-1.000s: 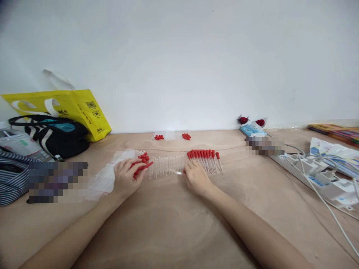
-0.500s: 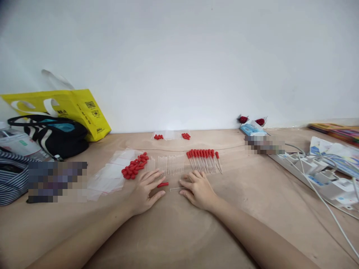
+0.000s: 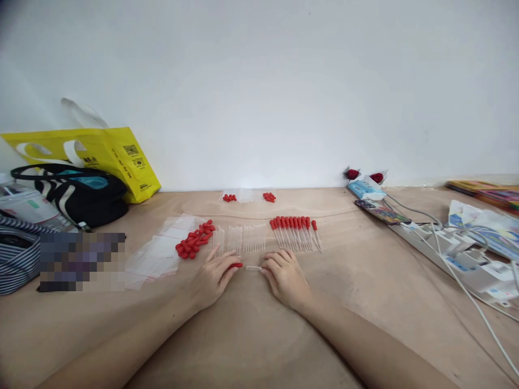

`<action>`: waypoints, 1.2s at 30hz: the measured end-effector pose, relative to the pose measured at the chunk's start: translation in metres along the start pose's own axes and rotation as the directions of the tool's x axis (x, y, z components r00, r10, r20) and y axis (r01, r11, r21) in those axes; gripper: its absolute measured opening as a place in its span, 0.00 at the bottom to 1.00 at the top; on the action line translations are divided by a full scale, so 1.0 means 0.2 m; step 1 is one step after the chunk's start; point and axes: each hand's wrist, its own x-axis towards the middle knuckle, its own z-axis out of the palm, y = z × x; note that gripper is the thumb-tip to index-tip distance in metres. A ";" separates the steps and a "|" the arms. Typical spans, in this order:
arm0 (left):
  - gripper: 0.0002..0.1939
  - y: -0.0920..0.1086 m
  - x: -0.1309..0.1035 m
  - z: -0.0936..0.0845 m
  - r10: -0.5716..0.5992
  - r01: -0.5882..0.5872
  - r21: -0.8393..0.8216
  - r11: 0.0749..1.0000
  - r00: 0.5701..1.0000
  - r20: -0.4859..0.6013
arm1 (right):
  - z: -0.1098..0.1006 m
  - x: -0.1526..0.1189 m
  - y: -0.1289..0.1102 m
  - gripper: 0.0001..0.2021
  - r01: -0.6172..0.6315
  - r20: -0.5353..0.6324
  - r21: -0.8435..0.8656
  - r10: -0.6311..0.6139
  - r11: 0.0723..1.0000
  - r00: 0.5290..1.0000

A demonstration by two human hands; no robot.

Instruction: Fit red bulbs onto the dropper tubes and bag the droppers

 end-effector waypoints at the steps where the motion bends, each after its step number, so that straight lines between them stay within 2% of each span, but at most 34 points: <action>1: 0.09 0.00 0.00 0.00 0.002 -0.002 -0.009 1.000 1.000 0.006 | 0.00 0.00 -0.01 0.08 -0.010 -0.011 -0.019 0.009 1.000 1.000; 7: 0.10 0.00 0.00 0.00 0.020 -0.020 -0.012 1.000 1.000 -0.021 | 0.03 0.02 -0.02 0.07 -0.021 -0.045 -0.110 0.016 0.994 0.999; 13: 0.11 0.01 0.01 0.00 0.020 -0.021 -0.022 1.000 0.998 -0.059 | 0.03 0.02 -0.05 0.05 0.006 -0.030 -0.044 -0.007 0.999 1.000; 20: 0.07 0.03 0.01 0.00 -0.151 0.140 -0.165 0.976 0.987 -0.058 | 0.04 0.02 -0.10 0.07 0.005 -0.011 0.046 -0.004 0.999 1.000; 29: 0.08 0.06 0.00 0.00 -0.078 0.075 -0.222 0.972 0.997 -0.004 | 0.02 0.02 -0.04 0.10 0.102 0.027 0.023 -0.103 0.994 0.994; 36: 0.07 0.08 0.00 -0.01 -0.040 0.033 -0.199 0.979 0.999 -0.028 | 0.02 0.02 -0.08 0.10 0.089 -0.001 0.037 -0.089 0.995 0.996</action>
